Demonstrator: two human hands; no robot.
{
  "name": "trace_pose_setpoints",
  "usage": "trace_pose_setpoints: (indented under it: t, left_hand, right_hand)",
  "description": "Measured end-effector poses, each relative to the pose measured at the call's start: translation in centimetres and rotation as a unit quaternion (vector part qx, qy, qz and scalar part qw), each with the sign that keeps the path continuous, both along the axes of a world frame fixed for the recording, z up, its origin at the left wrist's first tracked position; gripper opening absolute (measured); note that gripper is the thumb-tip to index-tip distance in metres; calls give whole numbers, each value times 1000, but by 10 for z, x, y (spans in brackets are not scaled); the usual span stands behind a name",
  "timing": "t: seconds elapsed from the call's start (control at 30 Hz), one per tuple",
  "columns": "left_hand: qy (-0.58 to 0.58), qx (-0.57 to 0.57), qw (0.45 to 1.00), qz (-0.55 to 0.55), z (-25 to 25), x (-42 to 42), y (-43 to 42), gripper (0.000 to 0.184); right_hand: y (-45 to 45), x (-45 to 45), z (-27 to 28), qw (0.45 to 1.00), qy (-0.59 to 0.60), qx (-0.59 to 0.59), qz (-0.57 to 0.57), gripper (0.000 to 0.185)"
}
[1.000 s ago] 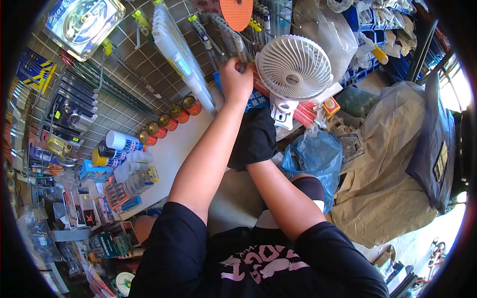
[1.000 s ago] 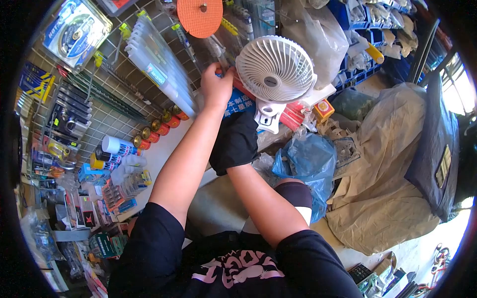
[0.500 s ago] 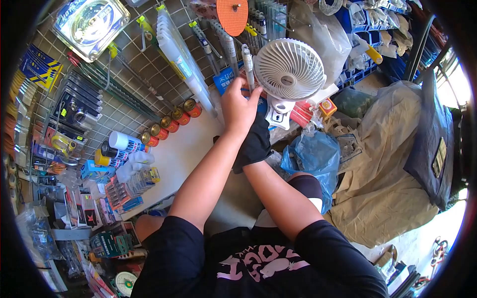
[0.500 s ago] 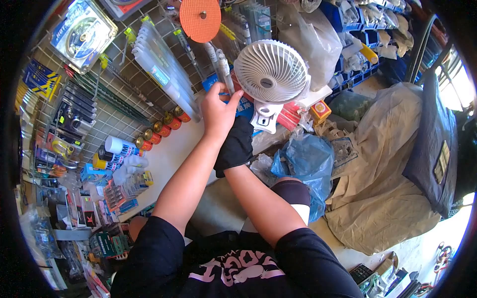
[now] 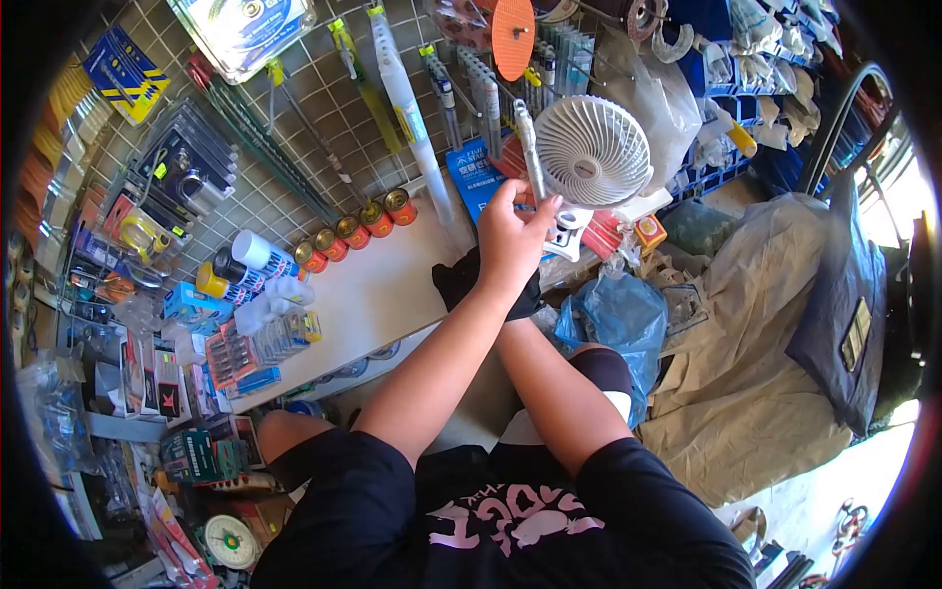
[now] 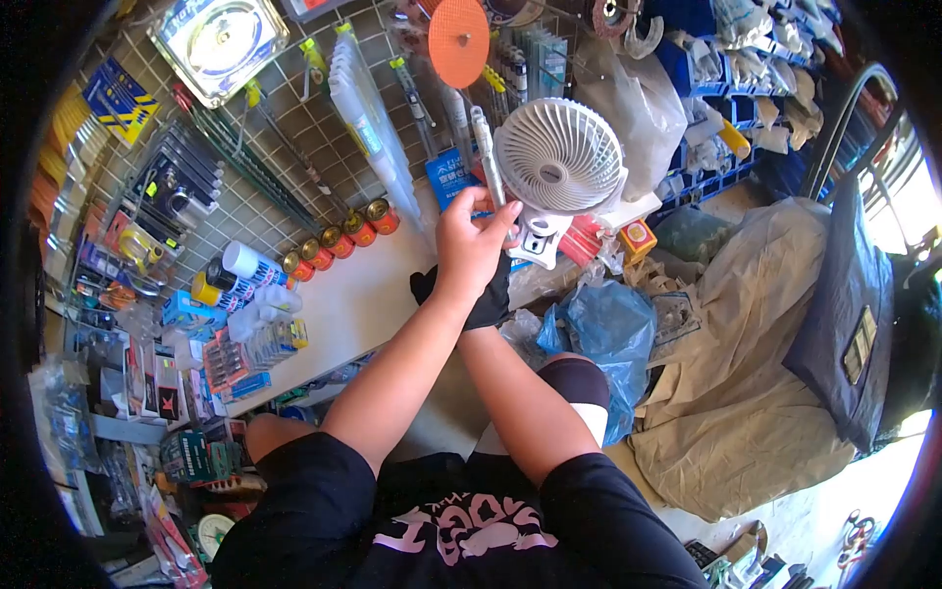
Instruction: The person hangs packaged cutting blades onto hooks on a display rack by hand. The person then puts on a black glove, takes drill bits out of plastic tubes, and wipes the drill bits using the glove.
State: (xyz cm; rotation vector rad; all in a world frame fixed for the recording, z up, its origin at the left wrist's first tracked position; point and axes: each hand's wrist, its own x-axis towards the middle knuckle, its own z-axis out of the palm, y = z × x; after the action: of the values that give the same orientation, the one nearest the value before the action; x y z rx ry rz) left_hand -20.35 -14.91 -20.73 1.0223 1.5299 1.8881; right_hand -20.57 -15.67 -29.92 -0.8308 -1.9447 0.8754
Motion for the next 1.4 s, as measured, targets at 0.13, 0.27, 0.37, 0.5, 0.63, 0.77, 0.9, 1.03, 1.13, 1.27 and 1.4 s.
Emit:
trace_pose_setpoints:
  t: [0.13, 0.27, 0.37, 0.5, 0.63, 0.77, 0.9, 1.03, 1.13, 1.27, 1.4]
  left_hand:
    - [-25, 5, 1000, -8, 6, 3, 0, 18]
    - [88, -1, 995, 49, -11, -10, 11, 22]
    - [243, -13, 962, 127, -21, -30, 14, 25]
    - [168, -13, 982, 85, -12, -17, 4, 23]
    - [-207, 63, 971, -102, 24, 18, -5, 20]
    - [-119, 85, 987, -59, 8, 18, 8, 28]
    - [38, 20, 999, -21, -8, -13, 8, 59]
    - [130, -7, 991, 12, -2, -28, 4, 54]
    - [309, 80, 937, 142, -8, -38, 7, 52]
    - [203, -19, 977, 67, -6, -30, 3, 48]
    - [-225, 45, 965, -123, 13, 11, -2, 47]
  right_hand:
    - [-2, 0, 1, 1000, -6, 2, 1, 28]
    - [-4, 0, 1, 1000, -13, 5, 4, 28]
    - [-5, -1, 0, 1000, -17, 9, 5, 29]
    - [-8, 0, 1, 1000, -21, 10, 9, 29]
    - [-13, -2, 2, 1000, -25, 11, 14, 30]
    - [-16, -6, 0, 999, -29, 18, 18, 30]
    - [-13, -8, 1, 999, -34, 22, 22, 30]
    - [-13, -12, -1, 999, -41, 25, 23, 31]
    - [-11, -15, 0, 998, -45, 28, 24, 31]
    - [-12, -15, 0, 998, -50, 34, 26, 32]
    - [-16, -14, -1, 998, -51, 35, 29, 32]
